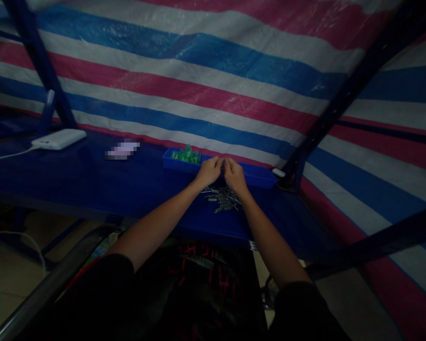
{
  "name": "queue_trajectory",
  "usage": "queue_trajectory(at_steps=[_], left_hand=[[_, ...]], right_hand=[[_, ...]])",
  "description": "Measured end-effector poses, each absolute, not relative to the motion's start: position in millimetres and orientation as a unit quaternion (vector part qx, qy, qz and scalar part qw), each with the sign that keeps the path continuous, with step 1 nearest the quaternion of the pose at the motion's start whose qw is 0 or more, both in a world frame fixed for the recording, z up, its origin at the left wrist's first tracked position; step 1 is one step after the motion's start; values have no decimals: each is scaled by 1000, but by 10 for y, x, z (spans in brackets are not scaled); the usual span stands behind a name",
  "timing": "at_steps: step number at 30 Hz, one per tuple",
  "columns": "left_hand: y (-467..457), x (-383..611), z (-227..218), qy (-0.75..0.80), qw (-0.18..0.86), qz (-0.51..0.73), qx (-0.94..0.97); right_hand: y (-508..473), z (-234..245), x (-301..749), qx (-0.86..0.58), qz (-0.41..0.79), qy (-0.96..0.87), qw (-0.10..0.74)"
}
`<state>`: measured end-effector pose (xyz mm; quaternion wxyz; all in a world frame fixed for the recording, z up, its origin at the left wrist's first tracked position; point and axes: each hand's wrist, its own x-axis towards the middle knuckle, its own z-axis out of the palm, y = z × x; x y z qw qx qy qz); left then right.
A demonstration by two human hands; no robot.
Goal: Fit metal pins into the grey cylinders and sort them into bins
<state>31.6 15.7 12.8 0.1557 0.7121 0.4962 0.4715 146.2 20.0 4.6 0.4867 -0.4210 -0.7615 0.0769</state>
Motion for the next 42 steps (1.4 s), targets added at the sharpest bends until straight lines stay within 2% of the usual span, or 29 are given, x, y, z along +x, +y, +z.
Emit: queue_trajectory(at_steps=[7,10,15,20,24,30,34,42], left_hand=[[210,247,190,516,191,479,684],[197,180,204,521,186,385,739],[146,26,177,569,142,129,799],[133,-4,154,599,114,87,788],[119,27,169,606,124,69,783],[124,60,157,544,180,44,818],[182,34,114,559,149,64,813],[98,43,199,571,128,-11,811]], right_hand=[[143,113,1488,-455,35,-742,492],[179,156,1583,-501,-3,-725,473],[292,197,2009,-653,-80,-578,483],[343,136,2365,-731,-75,-522,433],[376,98,2284,-714,-62,-545,434],[360,95,1997,-615,-22,-652,444],[322,71,1840,-556,-9,-707,438],[253,49,1668,-508,29,-763,398]])
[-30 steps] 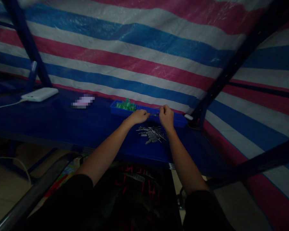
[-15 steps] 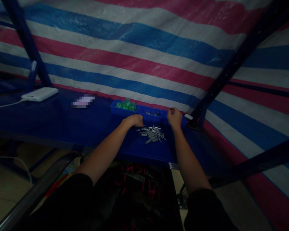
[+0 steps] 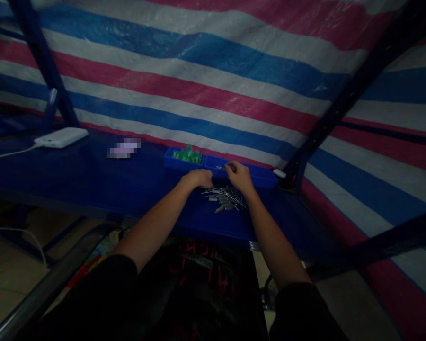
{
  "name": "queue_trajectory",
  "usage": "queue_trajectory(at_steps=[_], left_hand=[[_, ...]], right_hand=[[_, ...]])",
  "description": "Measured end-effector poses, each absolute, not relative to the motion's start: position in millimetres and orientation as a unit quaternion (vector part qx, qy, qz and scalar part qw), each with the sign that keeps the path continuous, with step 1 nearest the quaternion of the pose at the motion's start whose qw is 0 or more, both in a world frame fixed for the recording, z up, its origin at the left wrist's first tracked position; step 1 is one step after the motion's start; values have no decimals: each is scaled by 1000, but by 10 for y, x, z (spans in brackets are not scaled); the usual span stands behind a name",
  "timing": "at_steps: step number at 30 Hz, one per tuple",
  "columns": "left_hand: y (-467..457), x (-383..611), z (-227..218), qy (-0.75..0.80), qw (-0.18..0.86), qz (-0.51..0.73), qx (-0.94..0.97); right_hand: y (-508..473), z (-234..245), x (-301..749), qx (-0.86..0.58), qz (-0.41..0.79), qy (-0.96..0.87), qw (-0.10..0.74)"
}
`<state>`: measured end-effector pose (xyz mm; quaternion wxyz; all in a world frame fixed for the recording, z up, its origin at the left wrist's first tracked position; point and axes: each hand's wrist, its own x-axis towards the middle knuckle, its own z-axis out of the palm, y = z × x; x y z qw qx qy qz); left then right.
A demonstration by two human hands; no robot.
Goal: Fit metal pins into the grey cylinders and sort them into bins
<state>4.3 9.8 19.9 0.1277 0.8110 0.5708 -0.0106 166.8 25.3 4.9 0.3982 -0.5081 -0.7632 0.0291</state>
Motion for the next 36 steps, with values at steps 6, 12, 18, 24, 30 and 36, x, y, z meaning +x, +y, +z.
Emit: queue_trajectory(at_steps=[6,12,18,24,30,36], left_hand=[[200,18,128,574,107,19,812],[179,61,84,555,96,22,826],[232,83,91,524,140,248,803],[260,115,106,457,251,424,740],[211,146,163,437,307,470,703],[179,75,162,543,278,207,765]], right_hand=[[238,59,1663,-502,37,-766,400],[255,43,1651,-500,44,-768,397],[244,43,1627,-476,75,-793,374],[226,59,1606,-437,92,-799,402],[181,100,1577,-411,92,-811,407],[301,159,1907,-540,-20,-675,503]])
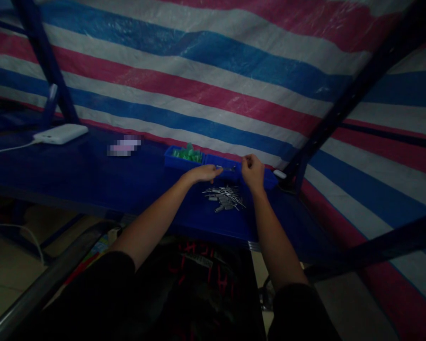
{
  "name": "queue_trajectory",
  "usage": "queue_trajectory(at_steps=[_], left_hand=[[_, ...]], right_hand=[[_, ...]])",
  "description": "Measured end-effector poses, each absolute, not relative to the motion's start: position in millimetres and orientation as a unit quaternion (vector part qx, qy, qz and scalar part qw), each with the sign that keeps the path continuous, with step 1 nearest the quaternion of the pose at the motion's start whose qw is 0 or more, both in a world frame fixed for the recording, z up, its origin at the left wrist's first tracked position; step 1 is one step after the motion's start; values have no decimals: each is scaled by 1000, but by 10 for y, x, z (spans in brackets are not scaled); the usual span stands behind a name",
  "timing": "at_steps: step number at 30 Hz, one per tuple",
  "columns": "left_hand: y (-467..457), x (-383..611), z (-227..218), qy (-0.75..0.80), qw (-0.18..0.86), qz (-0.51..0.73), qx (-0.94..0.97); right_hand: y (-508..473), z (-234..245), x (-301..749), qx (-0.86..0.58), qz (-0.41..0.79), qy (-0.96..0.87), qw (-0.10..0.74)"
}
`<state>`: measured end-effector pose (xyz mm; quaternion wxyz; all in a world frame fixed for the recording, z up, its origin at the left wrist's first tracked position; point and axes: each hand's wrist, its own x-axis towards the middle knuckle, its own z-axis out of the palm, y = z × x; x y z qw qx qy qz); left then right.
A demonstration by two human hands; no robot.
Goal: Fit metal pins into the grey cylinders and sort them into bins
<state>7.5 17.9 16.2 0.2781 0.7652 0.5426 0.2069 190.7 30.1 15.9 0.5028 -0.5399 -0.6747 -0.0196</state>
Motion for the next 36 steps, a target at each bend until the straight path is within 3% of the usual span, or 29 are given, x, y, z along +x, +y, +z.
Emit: queue_trajectory(at_steps=[4,9,19,25,28,36], left_hand=[[140,24,161,562,192,13,804],[130,-2,182,613,108,14,782],[157,-14,174,585,154,30,796],[191,27,159,523,225,151,808],[229,25,154,496,288,238,784],[218,9,205,434,430,293,736]], right_hand=[[437,136,2274,-628,-16,-535,565],[477,129,2323,-620,34,-526,582],[290,104,1808,-538,54,-705,458],[233,60,1634,-465,103,-810,340],[193,94,1625,-441,113,-823,339],[157,158,1668,-403,133,-825,374]])
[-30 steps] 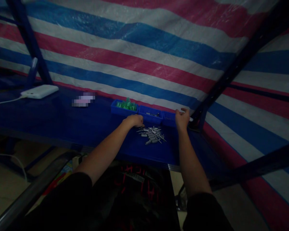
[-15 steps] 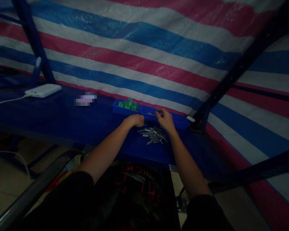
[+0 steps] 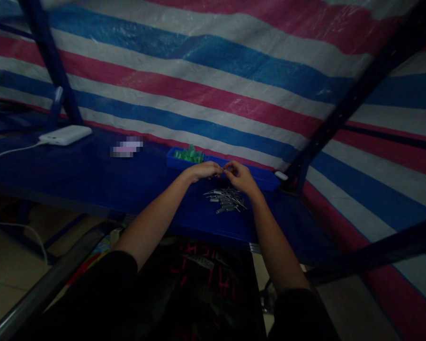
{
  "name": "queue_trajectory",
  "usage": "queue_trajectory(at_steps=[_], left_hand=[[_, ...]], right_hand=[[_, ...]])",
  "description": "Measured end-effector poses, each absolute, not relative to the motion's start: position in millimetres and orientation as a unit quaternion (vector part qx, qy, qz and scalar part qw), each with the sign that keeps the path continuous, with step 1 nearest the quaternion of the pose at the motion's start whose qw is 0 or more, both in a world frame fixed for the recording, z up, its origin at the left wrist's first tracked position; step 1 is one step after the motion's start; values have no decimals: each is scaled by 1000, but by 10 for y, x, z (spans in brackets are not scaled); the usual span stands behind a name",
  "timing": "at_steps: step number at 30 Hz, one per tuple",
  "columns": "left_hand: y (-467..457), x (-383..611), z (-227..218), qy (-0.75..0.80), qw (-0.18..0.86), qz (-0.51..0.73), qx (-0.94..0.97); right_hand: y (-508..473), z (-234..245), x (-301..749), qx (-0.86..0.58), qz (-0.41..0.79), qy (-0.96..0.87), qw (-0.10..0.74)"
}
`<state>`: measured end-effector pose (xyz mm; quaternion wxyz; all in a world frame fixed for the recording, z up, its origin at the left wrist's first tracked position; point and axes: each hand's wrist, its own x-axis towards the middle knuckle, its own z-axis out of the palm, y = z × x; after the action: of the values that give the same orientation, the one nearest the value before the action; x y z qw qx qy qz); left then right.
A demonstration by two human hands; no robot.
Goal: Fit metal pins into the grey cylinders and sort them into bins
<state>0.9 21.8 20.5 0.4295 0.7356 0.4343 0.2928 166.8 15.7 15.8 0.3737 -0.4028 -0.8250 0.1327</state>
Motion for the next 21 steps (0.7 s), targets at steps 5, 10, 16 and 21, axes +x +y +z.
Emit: queue_trajectory(at_steps=[5,10,16,21], left_hand=[[245,46,153,459,362,296,756],[275,99,19,500,164,184,830],[214,124,22,453,166,110,869],[179,161,42,437,194,100,873]], right_hand=[[204,167,1752,-421,143,-818,364],[305,210,2081,-517,61,-728,446],[359,207,2457,-680,-92,-501,527],[425,99,2345,-658,-63,-588,467]])
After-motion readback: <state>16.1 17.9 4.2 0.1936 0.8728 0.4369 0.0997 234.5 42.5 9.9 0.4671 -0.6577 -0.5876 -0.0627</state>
